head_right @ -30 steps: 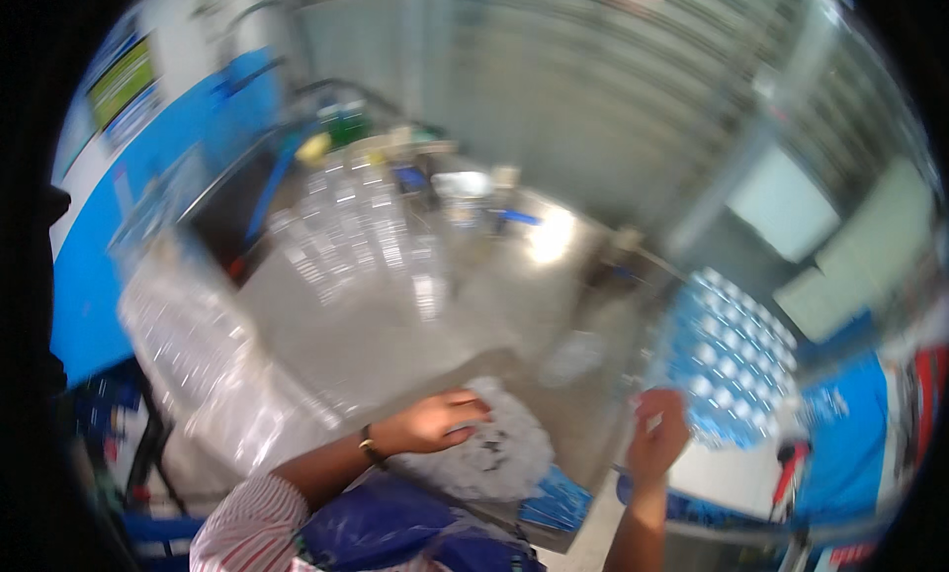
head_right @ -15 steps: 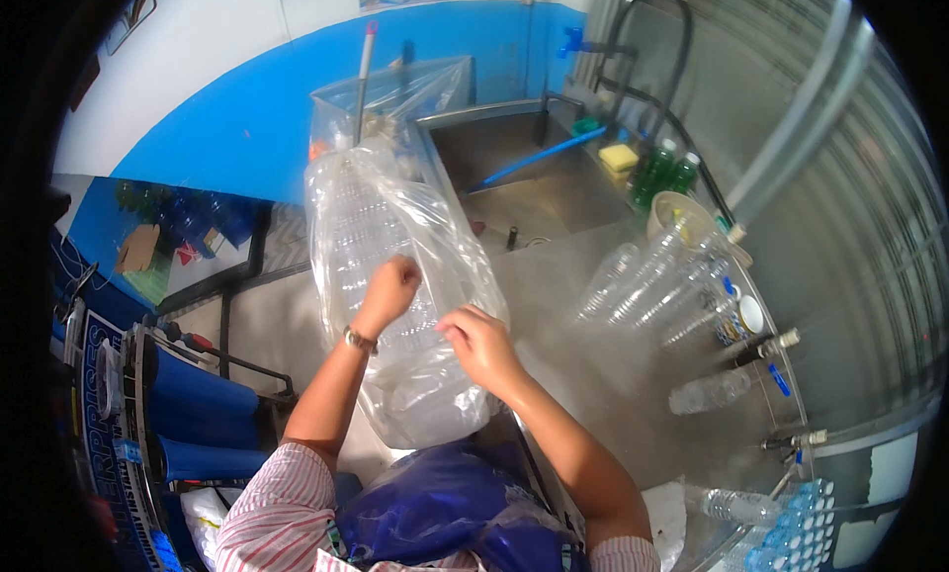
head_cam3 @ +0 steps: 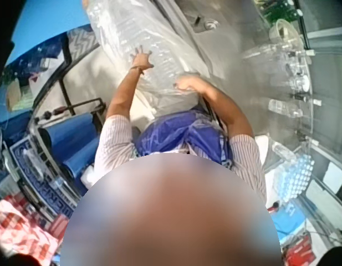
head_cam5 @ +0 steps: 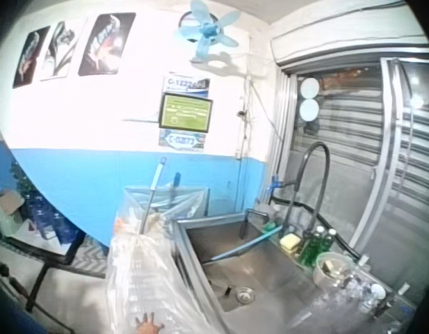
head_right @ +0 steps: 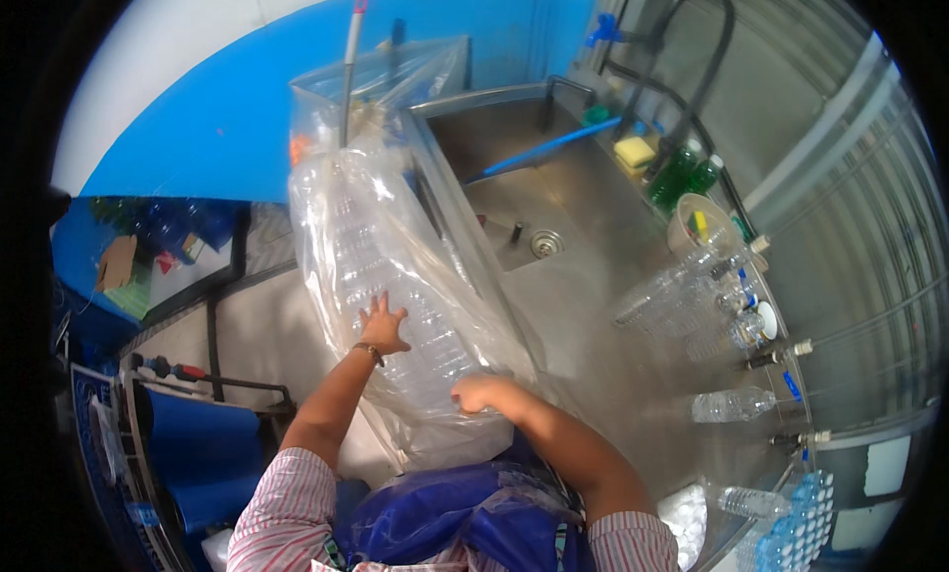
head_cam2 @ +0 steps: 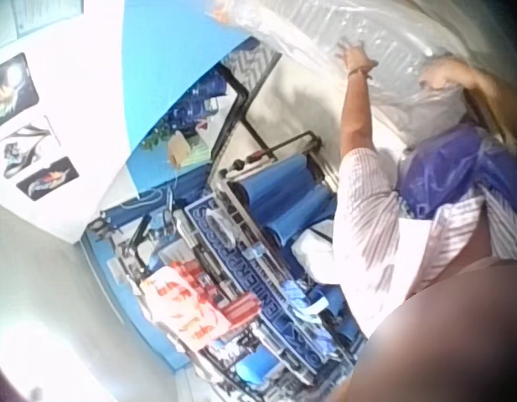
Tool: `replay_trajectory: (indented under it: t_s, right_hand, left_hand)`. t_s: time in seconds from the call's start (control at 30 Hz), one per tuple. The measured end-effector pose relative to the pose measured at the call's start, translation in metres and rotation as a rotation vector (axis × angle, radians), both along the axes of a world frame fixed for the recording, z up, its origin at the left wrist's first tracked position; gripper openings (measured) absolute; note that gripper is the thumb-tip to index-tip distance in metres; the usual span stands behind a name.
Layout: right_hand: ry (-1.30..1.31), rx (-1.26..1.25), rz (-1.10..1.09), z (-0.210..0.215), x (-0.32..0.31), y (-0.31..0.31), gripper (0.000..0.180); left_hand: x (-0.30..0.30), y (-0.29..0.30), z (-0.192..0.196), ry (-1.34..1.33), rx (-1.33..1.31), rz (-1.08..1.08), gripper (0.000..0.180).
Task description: The person repeatedly picks up empty plastic bottles, fills them with water from a tap, and caps them with white lids. The filled bottles are placed on a nearby surface while empty bottles are drawn from a plastic bag.
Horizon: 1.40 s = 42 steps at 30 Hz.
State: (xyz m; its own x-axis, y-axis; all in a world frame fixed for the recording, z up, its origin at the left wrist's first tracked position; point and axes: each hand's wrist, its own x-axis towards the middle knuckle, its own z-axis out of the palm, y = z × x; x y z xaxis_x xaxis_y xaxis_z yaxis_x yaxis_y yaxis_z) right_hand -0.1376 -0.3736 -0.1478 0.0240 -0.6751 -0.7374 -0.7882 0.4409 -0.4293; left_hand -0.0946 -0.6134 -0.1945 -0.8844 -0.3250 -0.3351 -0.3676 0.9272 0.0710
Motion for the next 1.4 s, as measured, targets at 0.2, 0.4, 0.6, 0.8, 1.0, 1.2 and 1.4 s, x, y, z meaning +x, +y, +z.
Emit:
replay_trajectory:
  t_s: [0.2, 0.4, 0.6, 0.8, 1.0, 1.2, 1.4]
  right_hand:
    - [0.486, -0.741, -0.188, 0.122, 0.025, 0.029, 0.053]
    - [0.859, -1.376, -0.926, 0.12, -0.005, 0.168, 0.068]
    - [0.986, -1.123, -1.816, 0.02, -0.069, 0.286, 0.057]
    - [1.059, -1.075, -1.893, 0.002, -0.08, 0.285, 0.051]
    - [-0.914, -1.311, -1.728, 0.051, 0.065, 0.257, 0.034]
    - [0.245, -1.196, -1.948, 0.105, 0.146, 0.34, 0.063]
    - [1.134, -1.299, -2.265, 0.109, 0.23, 0.439, 0.077]
  left_hand:
    - [0.008, -0.007, 0.011, 0.116, 0.029, -0.017, 0.067]
    - [0.057, -0.004, 0.041, 0.649, 0.597, 0.304, 0.063]
    - [0.051, 0.068, 0.129, 0.731, 1.601, -0.017, 0.082]
    - [-0.002, 0.192, 0.156, 0.151, 2.074, -0.36, 0.084]
    - [-0.013, 0.266, 0.147, -0.255, 2.25, -0.344, 0.079]
    - [-0.008, 0.364, 0.168, -0.157, 1.736, -0.883, 0.069]
    - [0.003, 0.523, 0.151, 0.075, 1.392, -1.057, 0.072]
